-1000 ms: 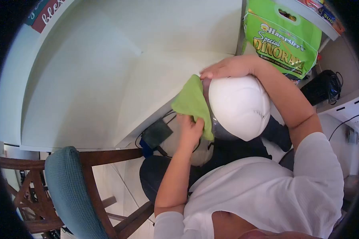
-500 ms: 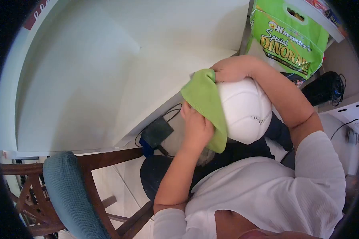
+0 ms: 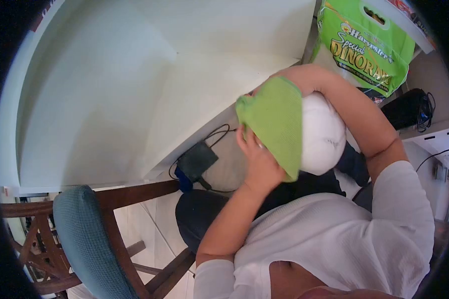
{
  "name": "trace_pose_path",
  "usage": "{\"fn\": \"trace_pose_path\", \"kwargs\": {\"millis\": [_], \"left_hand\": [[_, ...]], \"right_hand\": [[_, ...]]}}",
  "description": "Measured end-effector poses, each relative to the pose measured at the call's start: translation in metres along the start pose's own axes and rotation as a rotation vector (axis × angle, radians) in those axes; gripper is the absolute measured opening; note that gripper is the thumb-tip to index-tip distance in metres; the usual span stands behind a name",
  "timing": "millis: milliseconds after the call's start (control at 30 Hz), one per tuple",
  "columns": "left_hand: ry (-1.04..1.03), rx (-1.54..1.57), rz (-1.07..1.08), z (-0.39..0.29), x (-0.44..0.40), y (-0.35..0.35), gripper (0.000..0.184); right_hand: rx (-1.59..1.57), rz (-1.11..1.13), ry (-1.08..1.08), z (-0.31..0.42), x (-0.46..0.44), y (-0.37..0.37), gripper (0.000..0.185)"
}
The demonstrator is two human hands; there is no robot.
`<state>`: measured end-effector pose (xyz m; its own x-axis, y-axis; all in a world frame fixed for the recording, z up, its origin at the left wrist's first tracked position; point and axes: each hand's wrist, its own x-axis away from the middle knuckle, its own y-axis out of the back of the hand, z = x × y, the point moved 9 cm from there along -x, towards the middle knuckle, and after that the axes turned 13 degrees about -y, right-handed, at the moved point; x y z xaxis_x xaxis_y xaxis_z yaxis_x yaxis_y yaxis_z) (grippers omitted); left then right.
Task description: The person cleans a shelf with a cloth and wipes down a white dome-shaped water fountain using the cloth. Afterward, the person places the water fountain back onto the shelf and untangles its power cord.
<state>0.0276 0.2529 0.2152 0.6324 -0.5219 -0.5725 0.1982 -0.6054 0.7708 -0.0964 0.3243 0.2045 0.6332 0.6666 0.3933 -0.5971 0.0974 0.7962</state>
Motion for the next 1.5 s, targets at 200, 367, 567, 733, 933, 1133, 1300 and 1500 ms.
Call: {"fn": "trace_pose_path", "kwargs": {"millis": [200,367,567,733,933,1133,1300,1500], "left_hand": [[0.791,1.003,-0.549,0.094,0.073,-0.032,0.045],[0.806,1.248,-0.619,0.101,0.093,0.004,0.038],[0.559,0.793,-0.174,0.069,0.042,-0.002,0.041],[0.885,1.372,-0.451,0.065,0.052,0.002,0.038],[0.671,1.077,-0.354,0.062,0.044,0.002,0.026],[0.368,0.325,-0.107,0.037,0.008,0.010,0.039],[0.612,0.761,-0.271,0.056,0.024,-0.014,0.041],[0.721,1.108,-0.294,0.062,0.044,-0.038,0.041]], "right_hand": [[-0.091,0.061,-0.068,0.023,0.004,0.000,0.042],[-0.200,0.071,-0.102,0.023,0.015,0.005,0.044],[-0.102,0.069,-0.126,0.025,0.006,0.000,0.045],[-0.080,0.053,-0.121,0.024,0.009,0.002,0.046],[-0.173,0.060,-0.121,0.023,0.008,0.002,0.046],[-0.071,-0.052,-0.104,0.022,0.001,0.001,0.046],[-0.013,-0.064,-0.083,0.021,-0.006,-0.006,0.042],[0.049,-0.059,-0.100,0.029,-0.008,-0.005,0.041]]}}
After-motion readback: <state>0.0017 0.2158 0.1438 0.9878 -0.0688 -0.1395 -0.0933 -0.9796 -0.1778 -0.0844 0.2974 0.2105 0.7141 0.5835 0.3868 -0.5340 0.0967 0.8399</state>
